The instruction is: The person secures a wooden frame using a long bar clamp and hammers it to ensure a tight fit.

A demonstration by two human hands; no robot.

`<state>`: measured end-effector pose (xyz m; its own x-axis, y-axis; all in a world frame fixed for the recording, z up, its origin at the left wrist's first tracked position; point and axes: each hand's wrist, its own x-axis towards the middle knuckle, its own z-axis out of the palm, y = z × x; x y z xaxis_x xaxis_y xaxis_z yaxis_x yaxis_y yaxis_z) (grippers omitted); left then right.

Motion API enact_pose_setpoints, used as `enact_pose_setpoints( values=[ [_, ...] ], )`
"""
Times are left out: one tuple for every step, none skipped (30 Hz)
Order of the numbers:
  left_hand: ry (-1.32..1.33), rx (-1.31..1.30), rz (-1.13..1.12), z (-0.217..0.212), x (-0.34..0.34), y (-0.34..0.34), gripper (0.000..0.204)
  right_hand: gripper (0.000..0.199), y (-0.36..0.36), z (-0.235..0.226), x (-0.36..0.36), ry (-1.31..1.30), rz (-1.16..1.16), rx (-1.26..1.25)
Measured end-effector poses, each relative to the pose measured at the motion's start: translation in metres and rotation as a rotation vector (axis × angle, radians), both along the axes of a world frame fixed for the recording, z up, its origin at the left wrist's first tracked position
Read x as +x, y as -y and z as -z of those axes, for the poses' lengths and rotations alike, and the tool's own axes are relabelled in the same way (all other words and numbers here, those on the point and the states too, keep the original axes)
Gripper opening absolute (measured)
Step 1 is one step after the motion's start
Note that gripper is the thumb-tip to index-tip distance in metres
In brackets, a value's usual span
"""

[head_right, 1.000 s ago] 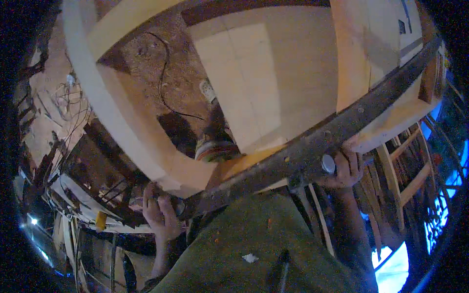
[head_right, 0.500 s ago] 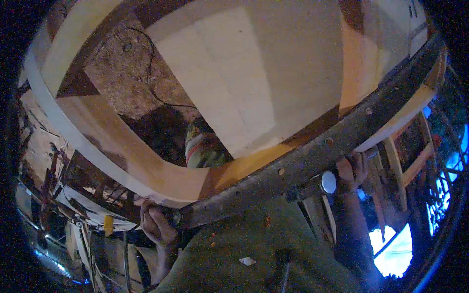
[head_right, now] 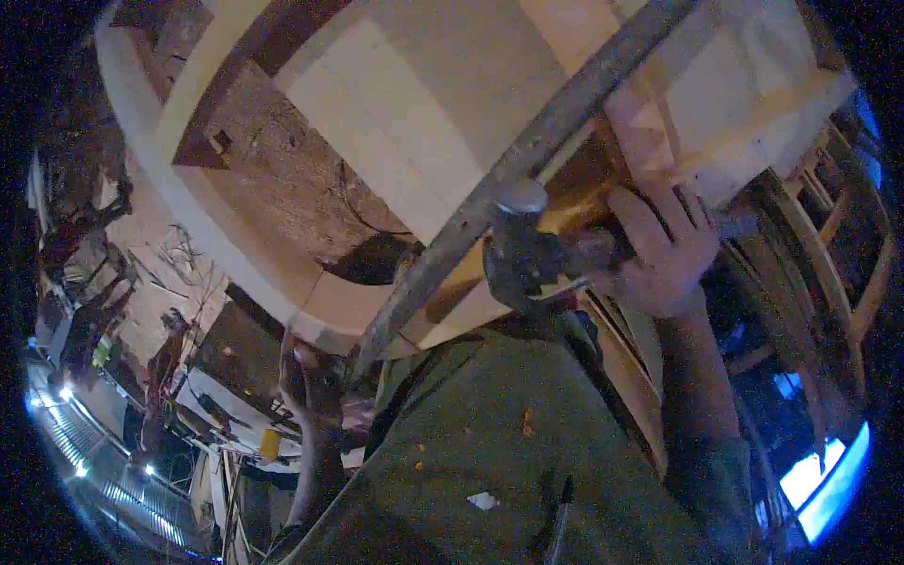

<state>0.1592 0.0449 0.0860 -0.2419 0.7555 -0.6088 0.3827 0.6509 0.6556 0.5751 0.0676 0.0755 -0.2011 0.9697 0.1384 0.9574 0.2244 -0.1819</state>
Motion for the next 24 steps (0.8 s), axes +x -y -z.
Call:
enact_pose_setpoints(
  values=[
    [-0.059,-0.01,0.027,-0.002,0.001,-0.001,0.042,0.042,-0.004,-0.002,-0.005,-0.02,0.03,0.002],
    [-0.116,-0.012,0.049,-0.005,0.006,-0.006,0.045,0.044,-0.006,-0.005,-0.008,-0.039,0.055,0.013],
    [-0.004,0.046,0.194,-0.015,0.013,-0.017,0.047,0.044,-0.004,-0.007,-0.008,-0.049,0.045,0.05],
    [-0.016,0.088,0.185,-0.017,0.013,-0.018,0.047,0.046,-0.003,-0.007,-0.008,-0.101,0.055,0.058],
    [-0.024,0.096,0.165,-0.015,0.012,-0.013,0.045,0.048,-0.003,-0.006,-0.009,-0.155,0.056,0.07],
    [-0.03,0.103,0.142,-0.011,0.009,-0.009,0.044,0.048,-0.003,-0.006,-0.01,-0.166,0.035,0.115],
    [0.016,0.101,0.133,-0.002,0.008,-0.012,0.043,0.049,0.001,-0.006,-0.011,-0.163,0.081,0.075],
    [0.005,0.143,0.117,0.001,0.004,-0.015,0.043,0.051,0.004,-0.008,-0.012,-0.165,0.123,0.036],
    [0.055,0.077,0.017,0.003,-0.001,-0.017,0.045,0.051,0.005,-0.007,-0.012,-0.184,0.096,0.078],
    [0.108,0.012,-0.079,0.004,-0.007,-0.02,0.049,0.05,0.006,-0.008,-0.015,-0.195,0.097,0.034],
    [0.094,0.058,-0.096,0.016,-0.012,-0.023,0.049,0.049,0.006,-0.009,-0.016,-0.2,0.097,-0.01],
    [0.19,0.035,-0.146,0.035,-0.019,-0.026,0.052,0.049,0.005,-0.009,-0.016,-0.218,0.069,0.032],
    [0.244,0.053,-0.158,0.037,-0.021,-0.029,0.054,0.047,0.008,-0.015,-0.015,-0.227,0.06,0.013],
    [0.303,0.069,-0.174,0.038,-0.02,-0.033,0.056,0.046,0.01,-0.021,-0.014,-0.227,0.049,-0.011],
    [0.248,0.045,-0.228,0.039,-0.02,-0.034,0.057,0.046,0.011,-0.027,-0.014,-0.228,0.037,0.033],
    [0.353,0.085,-0.237,0.057,-0.032,-0.035,0.057,0.043,0.012,-0.033,-0.015,-0.252,0.025,0.011],
    [0.459,0.118,-0.252,0.075,-0.046,-0.034,0.056,0.041,0.014,-0.035,-0.018,-0.277,0.012,-0.02],
    [0.565,0.15,-0.269,0.09,-0.06,-0.032,0.057,0.041,0.014,-0.033,-0.019,-0.283,-0.011,0.015],
    [0.384,0.161,-0.23,0.086,-0.056,-0.037,0.055,0.04,0.013,-0.031,-0.016,-0.265,-0.026,0.044],
    [0.3,0.183,-0.21,0.077,-0.048,-0.041,0.055,0.039,0.012,-0.03,-0.013,-0.242,-0.038,0.073],
    [0.211,0.203,-0.192,0.065,-0.043,-0.043,0.055,0.039,0.011,-0.031,-0.011,-0.24,-0.044,0.104],
    [0.221,0.377,-0.246,0.044,-0.031,-0.04,0.054,0.039,0.01,-0.03,-0.007,-0.214,-0.034,0.098],
    [0.225,0.547,-0.315,0.031,-0.024,-0.028,0.052,0.039,0.011,-0.03,-0.006,-0.192,-0.038,0.084],
    [0.43,0.853,-0.412,0.029,-0.037,-0.018,0.045,0.039,0.011,-0.032,-0.005,-0.193,-0.05,0.104]
  ],
)
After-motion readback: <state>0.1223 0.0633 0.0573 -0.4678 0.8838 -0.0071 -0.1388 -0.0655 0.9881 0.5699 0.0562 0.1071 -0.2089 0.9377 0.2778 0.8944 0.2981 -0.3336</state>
